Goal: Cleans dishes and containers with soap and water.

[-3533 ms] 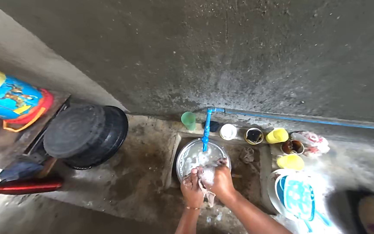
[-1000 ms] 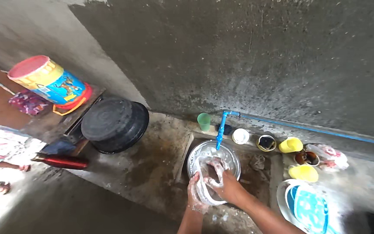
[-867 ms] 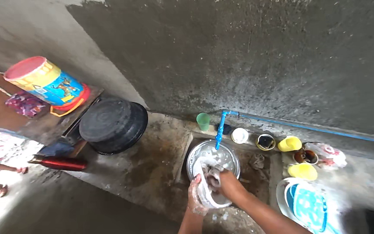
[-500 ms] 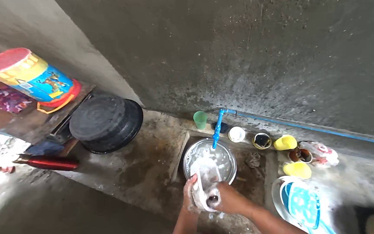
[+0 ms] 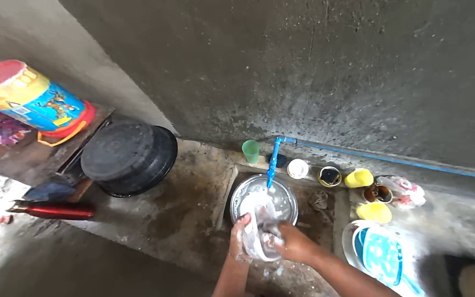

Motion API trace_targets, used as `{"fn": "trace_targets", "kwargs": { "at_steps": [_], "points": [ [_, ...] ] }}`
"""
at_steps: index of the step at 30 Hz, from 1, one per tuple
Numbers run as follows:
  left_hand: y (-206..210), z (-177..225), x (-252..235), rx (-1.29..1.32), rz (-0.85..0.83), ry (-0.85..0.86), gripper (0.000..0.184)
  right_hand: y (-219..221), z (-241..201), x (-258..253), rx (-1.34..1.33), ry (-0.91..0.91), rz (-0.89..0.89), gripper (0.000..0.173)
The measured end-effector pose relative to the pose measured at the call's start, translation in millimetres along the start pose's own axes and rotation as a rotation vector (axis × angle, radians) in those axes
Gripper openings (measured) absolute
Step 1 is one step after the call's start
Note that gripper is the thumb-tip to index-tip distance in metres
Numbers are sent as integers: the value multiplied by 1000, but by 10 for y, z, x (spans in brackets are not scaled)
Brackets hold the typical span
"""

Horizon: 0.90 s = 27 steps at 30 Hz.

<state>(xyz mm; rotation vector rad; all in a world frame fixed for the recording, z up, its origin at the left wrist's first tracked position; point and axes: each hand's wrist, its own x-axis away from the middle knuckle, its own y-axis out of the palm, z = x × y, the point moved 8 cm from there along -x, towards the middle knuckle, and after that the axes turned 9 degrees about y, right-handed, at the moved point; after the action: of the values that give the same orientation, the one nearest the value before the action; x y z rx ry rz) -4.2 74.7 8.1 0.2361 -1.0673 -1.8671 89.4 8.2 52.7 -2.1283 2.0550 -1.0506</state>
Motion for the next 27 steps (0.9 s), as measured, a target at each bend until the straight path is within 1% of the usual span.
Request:
{"fn": "trace_targets", "kwargs": {
  "at_steps": [1, 2, 3, 4, 6, 7, 8, 9, 10, 12, 13, 14, 15, 16, 17, 18, 19, 20, 21, 22, 23, 24, 25, 26, 27],
  "points": [
    [51, -81, 7, 76, -34, -38, 20, -86, -25, -67, 11, 5, 36, 49],
    [102, -168, 20, 144, -62, -77, 22, -164, -50, -126, -47, 0, 74, 52],
    [121, -238, 39, 202, -83, -102, 25, -204, -73, -152, -169, -12, 106, 52],
    [136, -264, 58, 234, -98, -111, 31, -204, -88, -149, -295, -28, 118, 57],
    [147, -185, 61, 191, -71, -72, 31, -149, -176, -57, -463, -108, 121, 74],
    [110, -111, 53, 149, -41, -48, 31, -73, -209, 24, -518, -146, 90, 78],
    [70, -21, 31, 93, -23, -9, 30, 11, -239, 110, -539, -180, 54, 71],
    [51, 82, 17, -1, -21, 45, 24, 79, -271, 184, -491, -193, 24, 55],
    [64, 147, 23, -77, -17, 62, 22, 130, -283, 219, -362, -185, 8, 47],
    [115, 148, 61, -191, -1, 26, 28, 206, -223, 181, -84, -150, -73, 43],
    [103, 119, 73, -246, 25, 15, 31, 244, -151, 146, -11, -132, -111, 42],
    [72, 85, 69, -303, 46, 14, 30, 271, -71, 122, 9, -107, -128, 41],
    [29, 45, 53, -362, 52, 22, 24, 278, -15, 122, -16, -53, -140, 42],
    [-37, -5, 31, -420, 37, 35, 29, 272, 19, 142, -103, 34, -142, 47],
    [-102, -68, 17, -491, -24, 30, 63, 253, 45, 174, -252, 128, -105, 53],
    [-139, -141, 18, -521, -98, 9, 97, 223, 69, 200, -447, 210, -31, 56],
    [-154, -214, 62, -509, -106, -5, 104, 185, 95, 213, -639, 285, 47, 57],
    [-151, -277, 135, -470, -43, -12, 82, 149, 99, 223, -762, 321, 111, 56],
    [-126, -307, 191, -380, 23, -10, 47, 135, 81, 237, -802, 306, 180, 51],
    [-95, -309, 201, -273, 46, -9, 24, 146, 57, 265, -764, 258, 243, 47],
    [-54, -277, 177, -221, 11, -25, 20, 177, 28, 316, -666, 193, 289, 43],
    [-10, -206, 131, -218, -24, -37, 24, 224, -6, 380, -536, 125, 307, 41],
    [44, -118, 89, -252, -23, -52, 32, 279, -26, 429, -386, 51, 299, 38],
    [80, -62, 51, -264, 15, -81, 38, 326, -24, 451, -254, -16, 247, 36],
    [110, -45, 41, -253, 67, -118, 41, 338, 7, 450, -180, -78, 217, 35]
  ]
}}
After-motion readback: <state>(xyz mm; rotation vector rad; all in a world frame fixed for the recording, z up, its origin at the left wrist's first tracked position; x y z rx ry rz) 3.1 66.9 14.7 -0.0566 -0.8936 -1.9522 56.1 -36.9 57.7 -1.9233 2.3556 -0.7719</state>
